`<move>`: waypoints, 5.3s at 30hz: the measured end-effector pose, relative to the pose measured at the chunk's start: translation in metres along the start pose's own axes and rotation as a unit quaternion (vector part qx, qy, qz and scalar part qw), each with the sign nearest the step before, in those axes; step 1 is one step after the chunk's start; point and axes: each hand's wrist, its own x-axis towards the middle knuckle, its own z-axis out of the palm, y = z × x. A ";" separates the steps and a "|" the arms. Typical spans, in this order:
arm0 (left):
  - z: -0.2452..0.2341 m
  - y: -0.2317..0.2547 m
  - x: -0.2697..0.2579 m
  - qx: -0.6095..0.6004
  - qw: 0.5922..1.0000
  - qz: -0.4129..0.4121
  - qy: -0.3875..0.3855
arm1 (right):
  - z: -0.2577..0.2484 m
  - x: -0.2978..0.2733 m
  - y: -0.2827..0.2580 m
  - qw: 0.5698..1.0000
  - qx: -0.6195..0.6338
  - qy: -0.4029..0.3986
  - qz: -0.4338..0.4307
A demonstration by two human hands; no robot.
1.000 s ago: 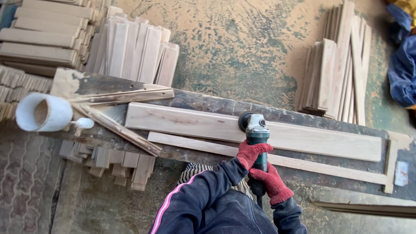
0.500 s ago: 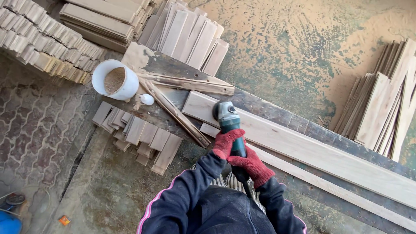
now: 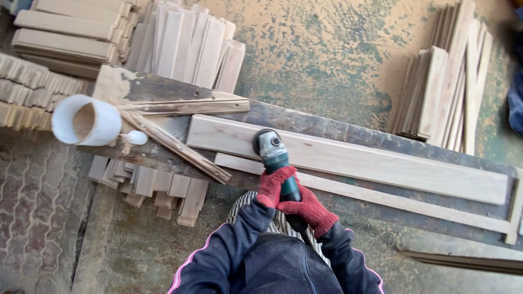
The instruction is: The person is using an angle grinder with a sanding attachment to sand the surface of a long wooden plank on a workbench.
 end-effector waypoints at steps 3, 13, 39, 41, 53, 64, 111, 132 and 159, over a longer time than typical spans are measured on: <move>0.054 -0.053 -0.002 0.061 0.998 -0.014 -0.027 | -0.052 -0.023 0.029 0.996 0.070 0.051 0.016; 0.178 -0.133 -0.050 0.226 0.958 -0.030 -0.172 | -0.207 -0.055 0.145 0.956 0.286 0.054 0.017; -0.020 -0.007 -0.005 -0.021 1.000 -0.013 0.016 | 0.012 0.002 0.013 1.000 -0.003 -0.024 -0.014; -0.010 -0.007 -0.019 -0.019 1.000 -0.010 0.011 | 0.002 -0.001 0.018 1.000 -0.002 -0.010 -0.006; 0.116 -0.086 -0.051 0.244 0.950 -0.030 -0.191 | -0.134 -0.049 0.139 0.958 0.280 0.058 0.030; 0.098 -0.071 -0.051 0.233 0.959 -0.039 -0.155 | -0.119 -0.040 0.121 0.962 0.269 0.036 0.029; 0.218 -0.154 -0.026 0.098 0.978 -0.006 -0.184 | -0.250 -0.044 0.108 0.973 0.222 0.041 -0.037; 0.244 -0.171 -0.022 0.102 0.984 0.008 -0.146 | -0.281 -0.050 0.099 0.975 0.219 0.026 -0.012; 0.231 -0.143 -0.020 0.247 0.955 -0.029 -0.162 | -0.244 -0.037 0.117 0.958 0.272 0.086 0.022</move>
